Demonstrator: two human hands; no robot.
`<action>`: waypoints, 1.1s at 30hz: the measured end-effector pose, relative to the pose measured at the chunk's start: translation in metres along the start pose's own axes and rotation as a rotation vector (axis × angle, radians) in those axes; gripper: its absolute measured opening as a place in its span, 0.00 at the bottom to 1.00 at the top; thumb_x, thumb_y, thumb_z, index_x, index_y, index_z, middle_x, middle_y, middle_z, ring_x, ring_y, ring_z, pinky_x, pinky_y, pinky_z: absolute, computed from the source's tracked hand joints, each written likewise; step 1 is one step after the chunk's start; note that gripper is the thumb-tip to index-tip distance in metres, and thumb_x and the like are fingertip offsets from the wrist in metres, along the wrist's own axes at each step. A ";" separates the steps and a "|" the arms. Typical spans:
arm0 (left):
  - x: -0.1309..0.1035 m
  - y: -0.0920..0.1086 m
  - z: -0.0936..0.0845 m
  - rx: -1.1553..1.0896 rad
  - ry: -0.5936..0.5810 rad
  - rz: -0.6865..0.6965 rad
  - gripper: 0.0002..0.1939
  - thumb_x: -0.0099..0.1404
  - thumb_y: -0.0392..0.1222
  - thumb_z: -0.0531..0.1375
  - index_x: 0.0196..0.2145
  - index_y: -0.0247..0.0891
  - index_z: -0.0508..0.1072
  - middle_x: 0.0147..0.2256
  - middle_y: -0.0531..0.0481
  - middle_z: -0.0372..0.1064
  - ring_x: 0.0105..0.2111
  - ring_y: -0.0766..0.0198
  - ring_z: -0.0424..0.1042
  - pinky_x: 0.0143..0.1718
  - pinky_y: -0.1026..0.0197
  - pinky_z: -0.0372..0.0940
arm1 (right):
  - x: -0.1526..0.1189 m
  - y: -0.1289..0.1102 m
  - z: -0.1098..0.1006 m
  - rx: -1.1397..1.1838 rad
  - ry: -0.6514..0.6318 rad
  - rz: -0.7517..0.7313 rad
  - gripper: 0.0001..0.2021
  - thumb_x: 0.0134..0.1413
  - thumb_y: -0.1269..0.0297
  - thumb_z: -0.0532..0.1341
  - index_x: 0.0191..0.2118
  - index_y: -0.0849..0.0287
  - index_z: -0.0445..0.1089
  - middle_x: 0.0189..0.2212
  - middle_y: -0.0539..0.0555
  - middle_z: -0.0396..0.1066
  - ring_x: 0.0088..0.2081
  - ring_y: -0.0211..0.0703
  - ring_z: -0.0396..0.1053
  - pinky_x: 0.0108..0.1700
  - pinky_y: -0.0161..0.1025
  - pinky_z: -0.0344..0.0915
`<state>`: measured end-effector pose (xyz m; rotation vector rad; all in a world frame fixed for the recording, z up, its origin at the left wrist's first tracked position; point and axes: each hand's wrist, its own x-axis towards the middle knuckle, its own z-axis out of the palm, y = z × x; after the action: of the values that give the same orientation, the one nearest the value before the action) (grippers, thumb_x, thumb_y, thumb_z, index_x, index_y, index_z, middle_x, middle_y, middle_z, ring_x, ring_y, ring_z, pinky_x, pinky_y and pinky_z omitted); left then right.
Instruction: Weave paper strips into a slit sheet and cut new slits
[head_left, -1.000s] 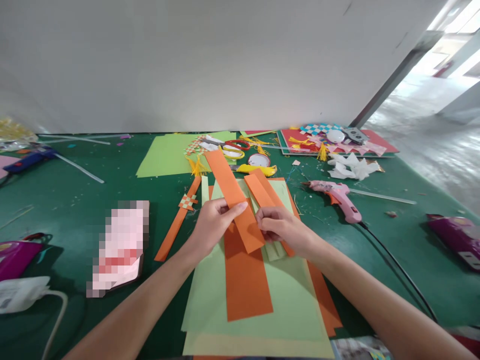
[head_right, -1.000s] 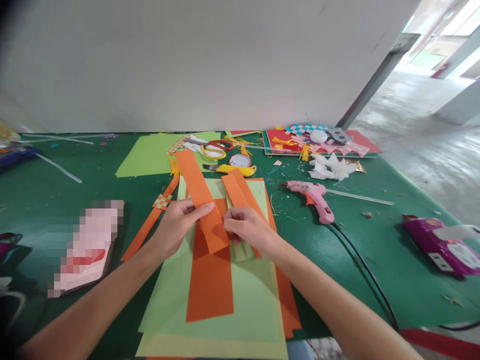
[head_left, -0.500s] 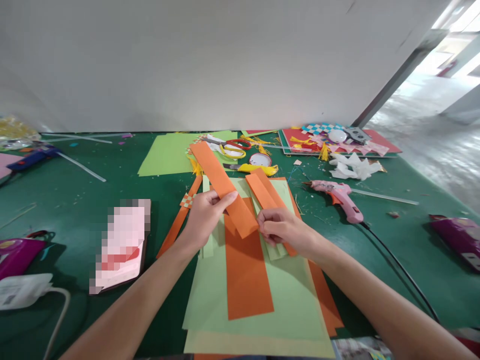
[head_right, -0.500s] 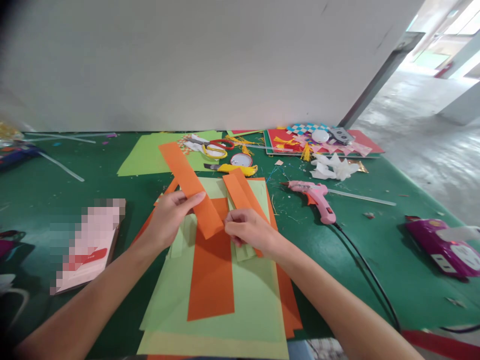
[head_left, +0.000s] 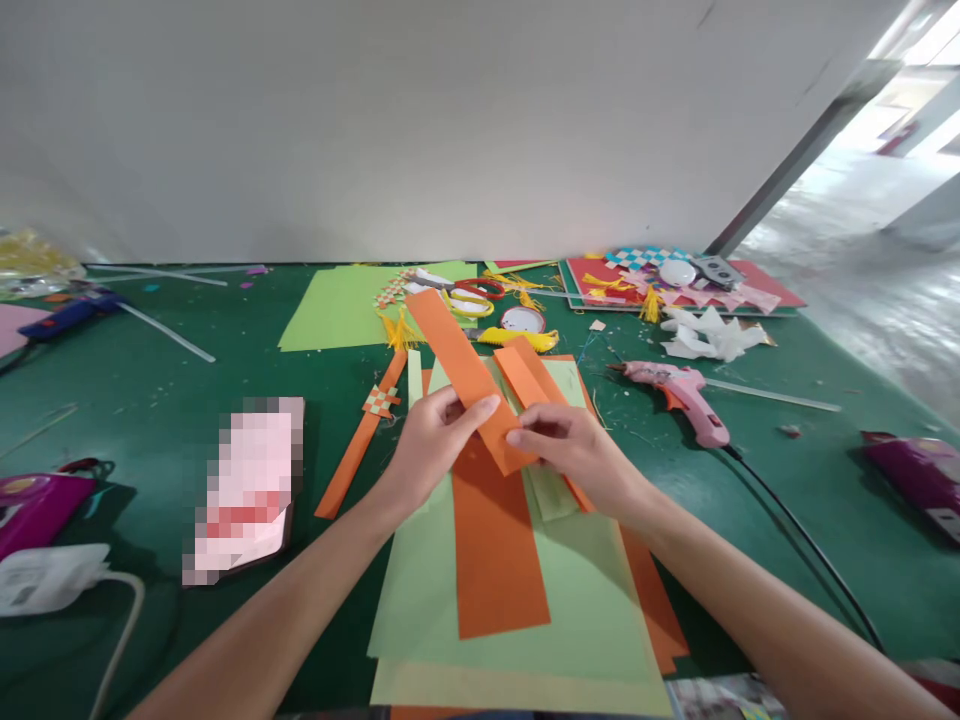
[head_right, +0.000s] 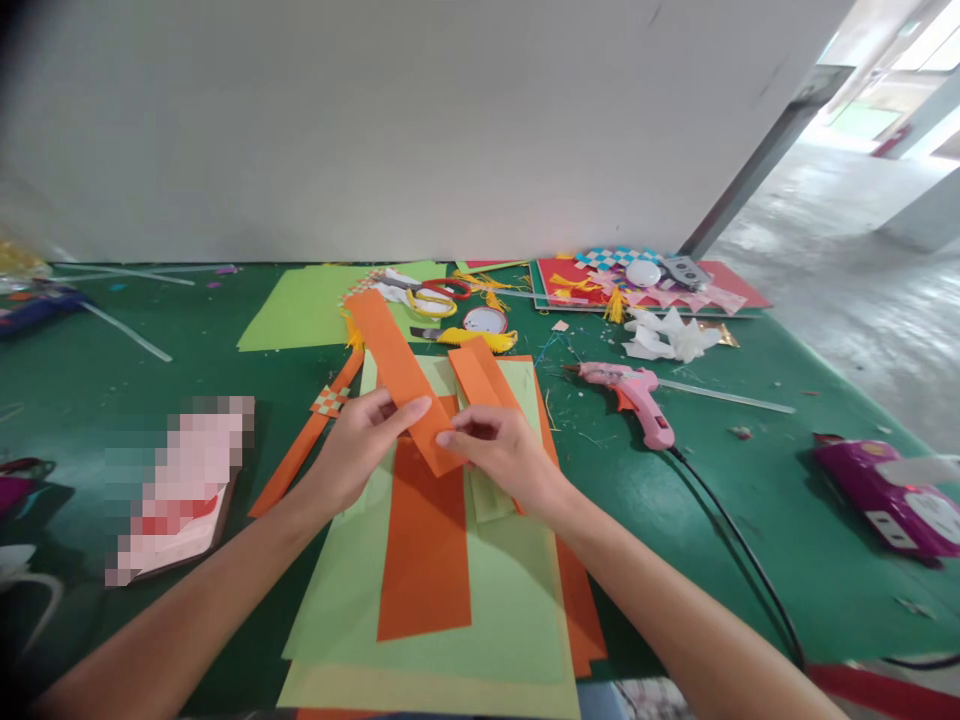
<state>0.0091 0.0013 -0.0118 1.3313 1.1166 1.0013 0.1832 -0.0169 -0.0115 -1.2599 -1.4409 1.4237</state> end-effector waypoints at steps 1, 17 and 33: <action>0.000 0.001 0.000 -0.048 -0.053 0.013 0.09 0.60 0.46 0.62 0.34 0.37 0.73 0.30 0.52 0.70 0.30 0.66 0.68 0.32 0.65 0.64 | 0.001 0.000 -0.001 -0.043 0.076 -0.063 0.11 0.48 0.57 0.64 0.27 0.60 0.69 0.23 0.47 0.62 0.26 0.34 0.58 0.29 0.34 0.55; -0.003 -0.004 -0.002 0.385 0.014 0.583 0.08 0.63 0.34 0.59 0.33 0.43 0.78 0.50 0.47 0.66 0.48 0.61 0.69 0.48 0.59 0.64 | 0.003 -0.003 -0.007 0.491 -0.006 0.045 0.20 0.54 0.44 0.56 0.29 0.59 0.65 0.28 0.51 0.65 0.30 0.38 0.66 0.24 0.32 0.59; -0.011 0.002 0.009 0.315 -0.098 0.136 0.17 0.65 0.48 0.57 0.23 0.35 0.64 0.20 0.58 0.50 0.21 0.73 0.48 0.20 0.67 0.45 | 0.002 -0.008 -0.007 0.105 0.143 0.076 0.18 0.43 0.54 0.66 0.17 0.59 0.61 0.13 0.45 0.61 0.18 0.32 0.56 0.23 0.34 0.50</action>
<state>0.0154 -0.0115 -0.0098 1.7104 1.1534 0.8701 0.1888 -0.0122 -0.0032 -1.3340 -1.2187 1.4098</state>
